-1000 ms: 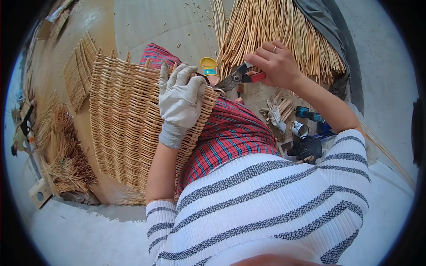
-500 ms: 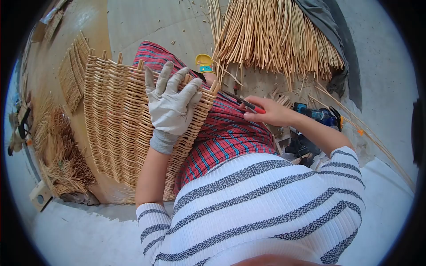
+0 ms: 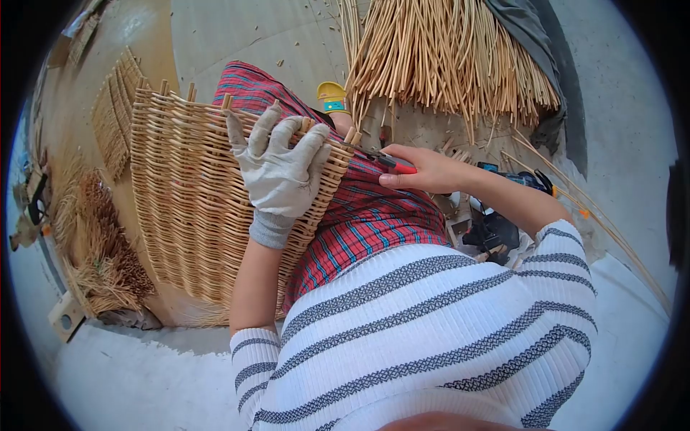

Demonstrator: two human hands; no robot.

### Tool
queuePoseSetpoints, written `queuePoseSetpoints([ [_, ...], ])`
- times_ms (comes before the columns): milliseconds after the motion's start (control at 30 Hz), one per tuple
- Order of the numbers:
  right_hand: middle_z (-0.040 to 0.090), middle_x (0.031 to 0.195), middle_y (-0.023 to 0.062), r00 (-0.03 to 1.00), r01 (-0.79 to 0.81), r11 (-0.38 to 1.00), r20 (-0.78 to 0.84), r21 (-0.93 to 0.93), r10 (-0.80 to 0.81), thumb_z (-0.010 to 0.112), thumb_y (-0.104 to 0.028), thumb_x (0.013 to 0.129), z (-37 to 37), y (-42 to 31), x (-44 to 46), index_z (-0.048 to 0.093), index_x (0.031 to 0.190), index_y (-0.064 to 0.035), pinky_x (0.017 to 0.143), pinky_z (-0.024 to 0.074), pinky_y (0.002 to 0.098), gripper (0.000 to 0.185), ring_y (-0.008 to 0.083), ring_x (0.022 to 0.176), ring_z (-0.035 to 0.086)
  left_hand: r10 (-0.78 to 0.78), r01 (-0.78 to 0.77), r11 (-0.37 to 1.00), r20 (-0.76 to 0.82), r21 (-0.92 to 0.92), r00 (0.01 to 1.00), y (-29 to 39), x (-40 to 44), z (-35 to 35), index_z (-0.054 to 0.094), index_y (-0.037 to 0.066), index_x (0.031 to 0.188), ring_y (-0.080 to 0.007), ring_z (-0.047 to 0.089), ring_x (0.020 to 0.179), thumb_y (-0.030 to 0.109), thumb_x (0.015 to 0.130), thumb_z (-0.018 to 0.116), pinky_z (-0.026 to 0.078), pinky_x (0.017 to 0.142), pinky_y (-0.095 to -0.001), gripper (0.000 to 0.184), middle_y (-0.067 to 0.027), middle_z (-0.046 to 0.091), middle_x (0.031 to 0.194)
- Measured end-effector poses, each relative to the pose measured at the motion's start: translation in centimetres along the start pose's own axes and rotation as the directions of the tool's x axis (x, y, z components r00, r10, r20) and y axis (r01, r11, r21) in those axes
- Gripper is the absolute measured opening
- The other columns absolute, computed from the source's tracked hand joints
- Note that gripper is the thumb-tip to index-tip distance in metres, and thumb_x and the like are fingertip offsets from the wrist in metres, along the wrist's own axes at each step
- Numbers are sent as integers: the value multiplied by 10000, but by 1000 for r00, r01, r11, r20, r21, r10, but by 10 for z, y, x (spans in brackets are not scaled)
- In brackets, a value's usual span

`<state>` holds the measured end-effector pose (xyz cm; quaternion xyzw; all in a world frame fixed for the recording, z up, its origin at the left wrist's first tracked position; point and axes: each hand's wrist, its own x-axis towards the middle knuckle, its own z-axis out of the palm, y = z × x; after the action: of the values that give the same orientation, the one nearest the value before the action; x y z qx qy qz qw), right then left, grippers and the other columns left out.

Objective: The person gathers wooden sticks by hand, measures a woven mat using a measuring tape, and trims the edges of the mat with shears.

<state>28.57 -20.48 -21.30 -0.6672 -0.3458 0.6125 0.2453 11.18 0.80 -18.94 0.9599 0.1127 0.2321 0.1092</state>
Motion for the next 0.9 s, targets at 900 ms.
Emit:
queuePoseSetpoints([
  [900, 593, 1212, 158, 861, 300, 943, -384, -144, -332, 747, -425, 858, 24, 48, 13, 507, 1363, -56, 1009, 422, 422, 670, 335, 1164, 537, -90, 91, 995, 41, -42, 995, -14, 2, -11, 573, 167, 1394, -316, 437, 1382, 314, 948, 618, 180, 1219, -538, 472, -89, 536, 1435],
])
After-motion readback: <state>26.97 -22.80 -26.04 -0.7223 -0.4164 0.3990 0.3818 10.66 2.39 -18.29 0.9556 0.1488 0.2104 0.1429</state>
